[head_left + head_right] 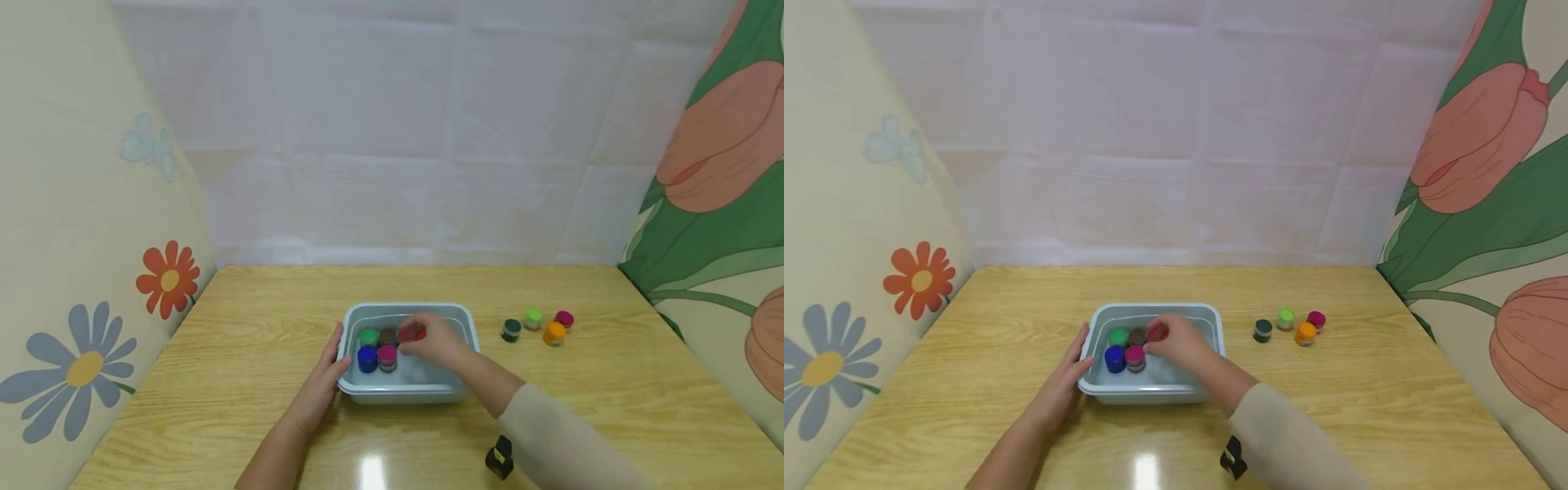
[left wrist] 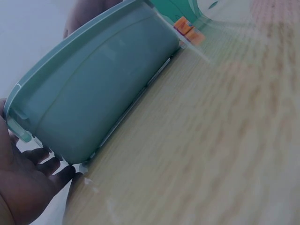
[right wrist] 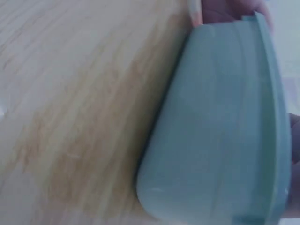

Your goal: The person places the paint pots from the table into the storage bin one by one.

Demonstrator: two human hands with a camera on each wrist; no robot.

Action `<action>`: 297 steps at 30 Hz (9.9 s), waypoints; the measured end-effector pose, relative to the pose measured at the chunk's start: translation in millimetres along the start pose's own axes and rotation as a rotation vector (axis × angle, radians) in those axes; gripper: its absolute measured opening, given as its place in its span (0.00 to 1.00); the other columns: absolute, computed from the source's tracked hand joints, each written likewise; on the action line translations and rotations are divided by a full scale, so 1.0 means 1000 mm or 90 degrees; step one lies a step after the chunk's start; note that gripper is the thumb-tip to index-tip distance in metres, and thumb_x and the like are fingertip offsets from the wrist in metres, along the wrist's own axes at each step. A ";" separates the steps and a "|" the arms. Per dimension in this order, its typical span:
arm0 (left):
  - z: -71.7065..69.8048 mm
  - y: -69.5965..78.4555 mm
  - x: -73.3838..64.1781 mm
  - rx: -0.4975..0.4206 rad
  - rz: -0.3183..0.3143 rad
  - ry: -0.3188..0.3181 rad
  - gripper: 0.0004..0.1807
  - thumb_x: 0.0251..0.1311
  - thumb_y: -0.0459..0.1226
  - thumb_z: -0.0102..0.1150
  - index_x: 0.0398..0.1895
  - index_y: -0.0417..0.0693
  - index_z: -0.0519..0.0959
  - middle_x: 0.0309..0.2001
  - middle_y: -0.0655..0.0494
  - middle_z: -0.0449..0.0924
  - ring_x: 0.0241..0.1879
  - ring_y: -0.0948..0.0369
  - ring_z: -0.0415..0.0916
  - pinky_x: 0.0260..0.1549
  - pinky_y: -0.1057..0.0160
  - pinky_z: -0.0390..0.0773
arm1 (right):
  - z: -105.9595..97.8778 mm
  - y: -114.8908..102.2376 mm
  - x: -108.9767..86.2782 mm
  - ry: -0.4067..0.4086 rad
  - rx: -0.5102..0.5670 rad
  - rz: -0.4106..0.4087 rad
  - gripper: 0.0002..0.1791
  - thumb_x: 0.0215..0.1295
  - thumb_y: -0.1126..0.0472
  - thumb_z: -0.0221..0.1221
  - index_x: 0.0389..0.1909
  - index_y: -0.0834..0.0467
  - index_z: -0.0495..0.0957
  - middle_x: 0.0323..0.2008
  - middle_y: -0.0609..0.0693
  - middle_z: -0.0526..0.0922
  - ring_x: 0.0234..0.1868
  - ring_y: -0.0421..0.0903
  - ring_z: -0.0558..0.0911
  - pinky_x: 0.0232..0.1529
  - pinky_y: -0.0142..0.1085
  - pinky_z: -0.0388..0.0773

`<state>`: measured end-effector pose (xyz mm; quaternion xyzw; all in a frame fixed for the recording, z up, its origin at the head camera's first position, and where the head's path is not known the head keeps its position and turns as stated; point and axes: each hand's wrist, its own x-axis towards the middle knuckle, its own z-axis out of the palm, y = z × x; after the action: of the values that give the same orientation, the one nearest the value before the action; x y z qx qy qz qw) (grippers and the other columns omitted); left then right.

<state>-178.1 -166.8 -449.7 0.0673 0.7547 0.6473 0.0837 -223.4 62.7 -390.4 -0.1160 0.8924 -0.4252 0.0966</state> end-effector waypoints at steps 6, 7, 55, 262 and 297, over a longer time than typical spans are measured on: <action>0.000 0.000 0.001 0.008 -0.011 0.003 0.36 0.74 0.44 0.40 0.80 0.58 0.40 0.81 0.54 0.30 0.78 0.45 0.24 0.73 0.37 0.34 | -0.024 0.006 -0.008 0.032 0.062 0.023 0.19 0.59 0.60 0.67 0.52 0.58 0.80 0.44 0.53 0.84 0.43 0.46 0.82 0.39 0.35 0.81; 0.000 0.000 0.001 0.008 -0.014 0.004 0.36 0.74 0.44 0.40 0.80 0.59 0.40 0.81 0.54 0.30 0.78 0.45 0.25 0.73 0.37 0.34 | -0.028 0.008 -0.010 0.037 0.063 0.026 0.19 0.60 0.60 0.67 0.53 0.57 0.80 0.45 0.53 0.84 0.43 0.46 0.82 0.39 0.36 0.80; 0.001 0.003 0.001 0.016 -0.020 0.007 0.37 0.73 0.45 0.41 0.80 0.60 0.39 0.80 0.56 0.30 0.78 0.45 0.25 0.73 0.35 0.34 | -0.088 0.139 -0.035 0.204 0.101 0.174 0.35 0.67 0.56 0.61 0.70 0.65 0.61 0.65 0.68 0.66 0.63 0.62 0.69 0.64 0.51 0.71; 0.000 -0.001 0.004 0.007 -0.021 0.004 0.36 0.73 0.46 0.41 0.80 0.63 0.40 0.81 0.58 0.32 0.79 0.48 0.25 0.73 0.36 0.33 | -0.134 0.160 -0.063 0.297 0.124 0.218 0.35 0.67 0.51 0.60 0.68 0.66 0.63 0.66 0.64 0.67 0.63 0.55 0.68 0.39 0.16 0.67; 0.000 -0.001 0.002 0.003 -0.006 0.004 0.37 0.73 0.44 0.41 0.80 0.59 0.40 0.81 0.54 0.31 0.79 0.46 0.25 0.73 0.36 0.33 | -0.125 0.176 -0.061 0.296 0.092 0.242 0.33 0.67 0.56 0.60 0.66 0.71 0.63 0.62 0.71 0.68 0.59 0.62 0.71 0.58 0.44 0.72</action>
<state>-179.6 -166.5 -450.8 0.0620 0.7570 0.6450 0.0843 -220.5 279.7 -446.1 0.1608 0.8638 -0.4768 -0.0246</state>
